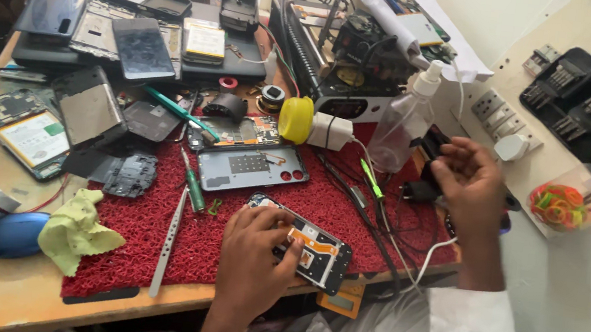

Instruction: The person applies adhesive tape to the internal frame of a disassembled smartphone, then places a black screen assembly onto the frame. They use a black card to press the screen into place and wipe the exterior surface.

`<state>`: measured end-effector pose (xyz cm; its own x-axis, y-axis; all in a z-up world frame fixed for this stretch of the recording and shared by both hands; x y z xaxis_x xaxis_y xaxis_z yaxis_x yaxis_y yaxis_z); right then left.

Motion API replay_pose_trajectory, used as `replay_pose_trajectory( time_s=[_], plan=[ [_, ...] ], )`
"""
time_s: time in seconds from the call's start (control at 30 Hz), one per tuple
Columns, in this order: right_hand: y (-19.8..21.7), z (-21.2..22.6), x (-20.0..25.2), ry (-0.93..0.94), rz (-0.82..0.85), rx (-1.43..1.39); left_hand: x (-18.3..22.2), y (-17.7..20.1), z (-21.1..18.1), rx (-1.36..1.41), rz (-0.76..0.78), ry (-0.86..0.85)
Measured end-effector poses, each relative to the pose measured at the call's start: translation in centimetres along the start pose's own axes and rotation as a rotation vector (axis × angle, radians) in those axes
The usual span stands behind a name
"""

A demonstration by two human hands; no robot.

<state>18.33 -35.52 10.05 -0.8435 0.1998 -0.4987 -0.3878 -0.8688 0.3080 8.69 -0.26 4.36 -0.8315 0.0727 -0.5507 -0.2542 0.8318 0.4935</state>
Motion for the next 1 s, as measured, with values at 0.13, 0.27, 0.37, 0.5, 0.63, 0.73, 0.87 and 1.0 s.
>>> replay_pose_trajectory(
  time_s=[0.13, 0.27, 0.37, 0.5, 0.63, 0.73, 0.87, 1.0],
  plan=[
    [-2.8, -0.6, -2.1, 0.009, 0.113, -0.099, 0.0, -0.2, 0.1, -0.012, 0.02, -0.001],
    [-5.5, -1.2, -4.2, 0.019, 0.381, -0.273, 0.0, -0.3, -0.1, -0.016, 0.028, 0.008],
    [-5.9, -3.0, -4.4, -0.054, 0.434, -0.334, 0.2, -0.2, -0.1, -0.012, 0.021, 0.003],
    [-6.4, -4.6, -4.6, -0.055, 0.419, -0.504, 0.1, -0.1, -0.1, -0.021, 0.006, -0.012],
    [-5.8, -3.8, -4.4, -0.043, 0.323, -0.28, 0.2, 0.3, -0.1, 0.03, -0.006, -0.037],
    [-3.6, 0.7, -2.3, 0.105, 0.138, -0.305, 0.3, 0.3, 0.0, 0.076, -0.015, -0.026],
    [-2.5, 5.8, 4.4, 0.219, -0.067, -0.062, 0.5, 0.4, -0.1, 0.06, -0.033, -0.05],
    [-11.9, 8.8, 11.5, 0.368, 0.601, 0.087, 0.5, 0.3, 0.0, 0.053, -0.037, -0.051]
  ],
)
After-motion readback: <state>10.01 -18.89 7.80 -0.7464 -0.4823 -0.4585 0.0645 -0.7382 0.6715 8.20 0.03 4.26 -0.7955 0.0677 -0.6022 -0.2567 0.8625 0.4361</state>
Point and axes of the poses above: each hand's wrist, its own x-axis away from the middle knuckle, its own y-axis out of the back of the hand, z = x × y, the point moved 10 cm from there along -x, towards the middle knuckle, and after that the axes turned 2 degrees about -y, right-handed, at the moved point
